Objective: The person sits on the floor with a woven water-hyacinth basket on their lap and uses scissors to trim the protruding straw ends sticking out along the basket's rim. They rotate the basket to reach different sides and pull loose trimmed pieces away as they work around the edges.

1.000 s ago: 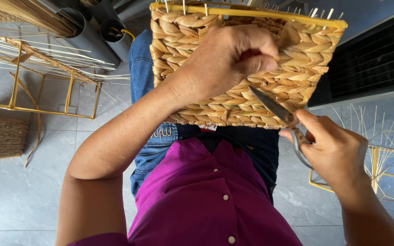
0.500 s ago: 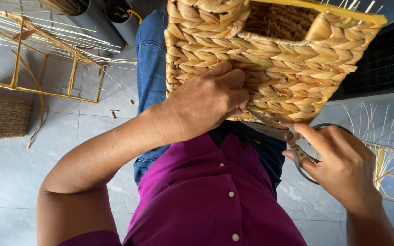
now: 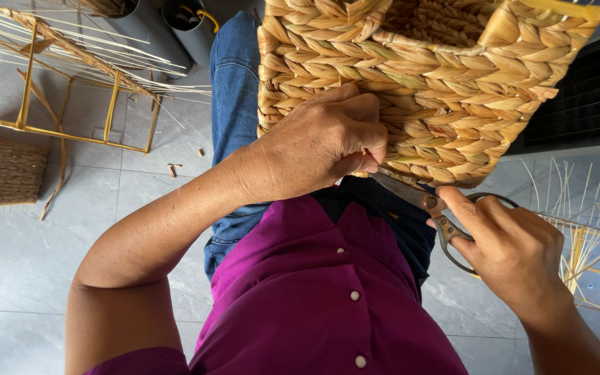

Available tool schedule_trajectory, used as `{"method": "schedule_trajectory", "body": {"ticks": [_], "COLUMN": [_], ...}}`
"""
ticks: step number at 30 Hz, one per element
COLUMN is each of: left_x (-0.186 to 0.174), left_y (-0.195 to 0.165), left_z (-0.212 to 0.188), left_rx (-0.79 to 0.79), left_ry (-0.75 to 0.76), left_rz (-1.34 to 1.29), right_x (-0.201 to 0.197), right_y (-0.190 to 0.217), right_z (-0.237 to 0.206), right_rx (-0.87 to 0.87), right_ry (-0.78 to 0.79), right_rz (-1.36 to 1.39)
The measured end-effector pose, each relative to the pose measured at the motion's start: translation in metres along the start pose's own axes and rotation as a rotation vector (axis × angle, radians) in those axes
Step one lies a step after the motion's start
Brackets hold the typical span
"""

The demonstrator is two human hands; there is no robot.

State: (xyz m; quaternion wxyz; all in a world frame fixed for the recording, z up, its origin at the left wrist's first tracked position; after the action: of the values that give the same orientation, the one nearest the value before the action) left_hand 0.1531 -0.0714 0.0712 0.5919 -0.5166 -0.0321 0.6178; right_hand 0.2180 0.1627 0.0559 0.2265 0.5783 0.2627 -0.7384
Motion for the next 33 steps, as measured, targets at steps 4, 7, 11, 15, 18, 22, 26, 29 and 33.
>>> {"method": "schedule_trajectory", "body": {"ticks": [4,7,11,15,18,22,26,29,33], "left_x": [-0.011,-0.041,-0.075,-0.07,-0.057,-0.044,-0.034,-0.029,-0.025], "left_y": [0.011,0.013,0.022,0.006,-0.003,-0.01,-0.009,-0.006,-0.006], "left_z": [0.002,-0.005,-0.035,-0.048,-0.047,-0.041,-0.039,-0.038,-0.036], "left_rx": [-0.14,-0.18,-0.364,-0.293,-0.207,-0.127,-0.083,-0.056,-0.03], "left_ry": [0.011,-0.075,-0.22,-0.22,-0.261,-0.328,-0.304,-0.285,-0.268], "left_rz": [-0.349,-0.485,-0.606,-0.038,0.163,0.389,0.502,0.518,0.514], "right_x": [0.004,-0.002,-0.015,-0.024,-0.024,-0.029,-0.031,-0.03,-0.026], "right_y": [-0.006,-0.01,-0.014,-0.007,-0.003,0.005,0.007,0.007,0.008], "right_z": [0.004,0.009,0.021,0.035,0.045,0.053,0.055,0.055,0.054], "right_rx": [0.042,0.097,0.179,0.151,0.138,0.052,0.002,-0.023,-0.036], "right_ry": [-0.007,-0.038,-0.049,-0.038,-0.007,-0.057,-0.063,-0.082,-0.085], "right_rz": [0.129,0.272,0.275,0.218,0.195,0.05,-0.053,-0.023,-0.018]}}
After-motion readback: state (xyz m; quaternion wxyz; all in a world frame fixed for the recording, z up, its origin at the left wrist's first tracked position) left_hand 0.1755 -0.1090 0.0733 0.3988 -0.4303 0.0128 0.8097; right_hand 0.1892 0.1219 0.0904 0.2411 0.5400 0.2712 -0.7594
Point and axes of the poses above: each hand's wrist, its own z-axis towards the middle knuckle, its own x-axis out of the palm, y = z × x, the point moved 7 cm from there along z, towards the middle knuckle, and after that the axes turned 2 degrees about -x, right-handed, at the moved point
